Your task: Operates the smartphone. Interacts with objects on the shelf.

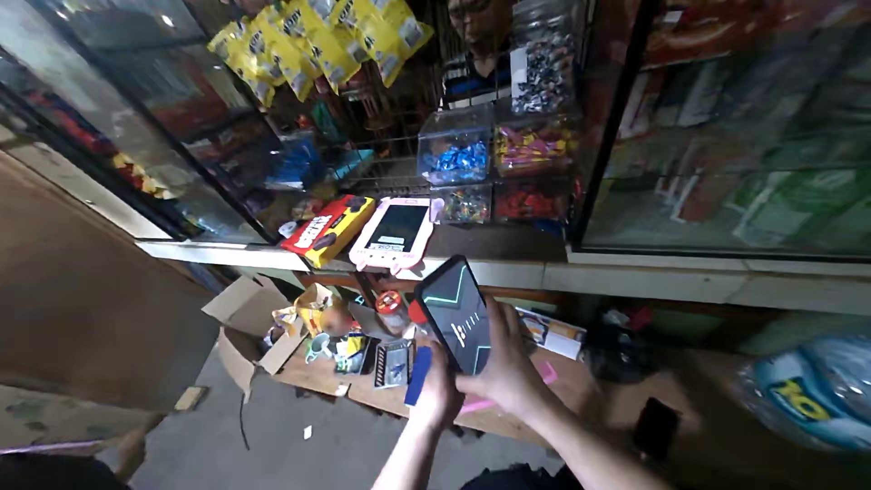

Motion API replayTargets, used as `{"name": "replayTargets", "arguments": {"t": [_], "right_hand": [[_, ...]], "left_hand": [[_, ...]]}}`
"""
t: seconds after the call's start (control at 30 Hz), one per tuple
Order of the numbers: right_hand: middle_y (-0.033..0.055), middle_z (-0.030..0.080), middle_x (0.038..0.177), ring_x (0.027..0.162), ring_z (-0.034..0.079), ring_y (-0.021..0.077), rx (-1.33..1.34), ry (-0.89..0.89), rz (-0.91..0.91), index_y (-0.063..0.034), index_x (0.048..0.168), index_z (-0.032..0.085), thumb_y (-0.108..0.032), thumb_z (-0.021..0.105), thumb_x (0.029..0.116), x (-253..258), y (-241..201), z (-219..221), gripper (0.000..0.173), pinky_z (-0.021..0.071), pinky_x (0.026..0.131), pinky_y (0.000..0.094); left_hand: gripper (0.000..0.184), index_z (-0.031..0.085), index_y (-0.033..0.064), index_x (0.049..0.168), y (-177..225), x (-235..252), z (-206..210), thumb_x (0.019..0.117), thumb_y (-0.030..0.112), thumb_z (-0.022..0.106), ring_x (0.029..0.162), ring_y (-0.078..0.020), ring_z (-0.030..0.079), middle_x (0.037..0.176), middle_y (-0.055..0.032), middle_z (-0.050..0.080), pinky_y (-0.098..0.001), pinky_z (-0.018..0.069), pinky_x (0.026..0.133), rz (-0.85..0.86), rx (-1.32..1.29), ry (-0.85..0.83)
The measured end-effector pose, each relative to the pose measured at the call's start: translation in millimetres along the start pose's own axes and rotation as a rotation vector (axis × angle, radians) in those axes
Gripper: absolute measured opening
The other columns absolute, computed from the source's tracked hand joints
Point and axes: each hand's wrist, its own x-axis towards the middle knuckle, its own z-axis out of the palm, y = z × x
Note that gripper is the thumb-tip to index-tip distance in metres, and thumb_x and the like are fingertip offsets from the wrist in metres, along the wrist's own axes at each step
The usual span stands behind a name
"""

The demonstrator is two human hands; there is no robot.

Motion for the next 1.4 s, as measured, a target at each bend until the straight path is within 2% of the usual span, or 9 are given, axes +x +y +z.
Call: {"name": "replayTargets", "arguments": {"t": [0.2,0.33,0.5,0.63,0.77,0.9,0.97,1.1,1.4], "right_hand": [[0.0382,0.038,0.15,0.138,0.044,0.0484,-0.016,0.079,-0.038,0.0128,0.152,0.033,-0.04,0.09,0.0708,-12.0,5.5,-15.3,0.112,0.0438,0.109,0.0543],[0.0285,0.053,0.142,0.13,0.055,0.0264,0.175,0.115,-0.113,0.0099,0.146,0.045,-0.04,0.068,0.0905,-10.6,24.3,-23.5,0.078,0.0454,0.108,0.0383],[0.0222,0.06,0.129,0.118,0.06,0.0104,0.162,0.248,-0.352,0.0113,0.14,0.045,-0.043,0.067,0.0909,-6.0,29.5,-26.2,0.077,0.0507,0.1,0.0261],[0.0183,0.06,0.124,0.113,0.061,0.0088,0.093,0.312,-0.403,0.0084,0.142,0.043,-0.047,0.066,0.0908,0.8,23.3,-36.1,0.079,0.0523,0.096,0.026],[0.0215,0.058,0.127,0.118,0.058,0.0129,0.045,0.351,-0.412,0.0095,0.143,0.042,-0.045,0.066,0.0902,0.4,21.4,-43.4,0.08,0.0498,0.099,0.0276],[0.0234,0.056,0.129,0.118,0.057,0.0211,-0.015,0.37,-0.409,0.0071,0.144,0.047,-0.044,0.067,0.0904,-0.9,20.1,-52.8,0.076,0.0505,0.098,0.0347],[0.0235,0.055,0.133,0.121,0.056,0.0195,-0.003,0.355,-0.4,0.0051,0.149,0.043,-0.046,0.067,0.0901,-0.3,16.9,-60.0,0.081,0.0503,0.099,0.0335],[0.0244,0.048,0.145,0.13,0.053,0.0152,0.004,0.328,-0.432,0.005,0.157,0.027,-0.059,0.059,0.0939,-0.2,19.8,-67.2,0.095,0.0472,0.106,0.0304],[0.0223,0.064,0.12,0.108,0.063,0.0139,-0.285,0.434,-0.613,0.0063,0.151,0.039,-0.056,0.053,0.0995,-4.5,20.0,-79.2,0.082,0.0518,0.093,0.0256]], "left_hand": [[0.058,0.042,0.0078,0.135,14.0,12.1,4.3,0.1091,0.044,0.004,0.106,-0.0066,0.067,0.112,0.0016,0.07,-0.029,0.0571,0.092,-0.028,-0.181,-0.169],[0.059,0.043,0.008,0.135,7.7,21.2,6.0,0.1074,0.054,0.017,0.106,-0.0103,0.068,0.112,-0.0004,0.071,-0.0329,0.0587,0.091,-0.009,-0.192,-0.27],[0.066,0.049,0.0142,0.129,13.7,33.0,20.6,0.0981,0.071,0.034,0.106,-0.0023,0.067,0.108,0.0096,0.071,-0.0269,0.0561,0.094,0.177,-0.105,-0.341],[0.066,0.05,0.0149,0.128,20.4,45.3,34.3,0.1014,0.068,0.022,0.104,0.0041,0.064,0.105,0.0137,0.069,-0.022,0.0541,0.093,0.247,0.002,-0.325],[0.058,0.051,0.016,0.123,24.9,46.4,46.6,0.1069,0.056,0.012,0.1,0.002,0.066,0.1,0.0115,0.07,-0.023,0.0557,0.091,0.198,-0.07,-0.337],[0.068,0.05,0.0127,0.125,20.9,44.3,53.0,0.1034,0.063,0.011,0.1,-0.0021,0.068,0.101,0.0075,0.071,-0.0262,0.0576,0.089,0.12,-0.116,-0.329],[0.075,0.055,0.0135,0.121,15.3,43.4,50.6,0.0974,0.075,0.018,0.094,-0.005,0.07,0.098,0.0054,0.072,-0.0278,0.0601,0.081,0.066,-0.129,-0.396],[0.071,0.07,0.0246,0.107,0.8,42.6,38.8,0.0753,0.086,0.054,0.082,-0.0081,0.073,0.096,0.0034,0.076,-0.0275,0.0615,0.063,-0.017,-0.259,-0.698],[0.06,0.074,0.0262,0.109,-7.0,39.9,32.5,0.0841,0.077,0.055,0.086,-0.0068,0.074,0.101,0.0029,0.077,-0.0263,0.0618,0.066,0.035,-0.351,-0.846]]}}
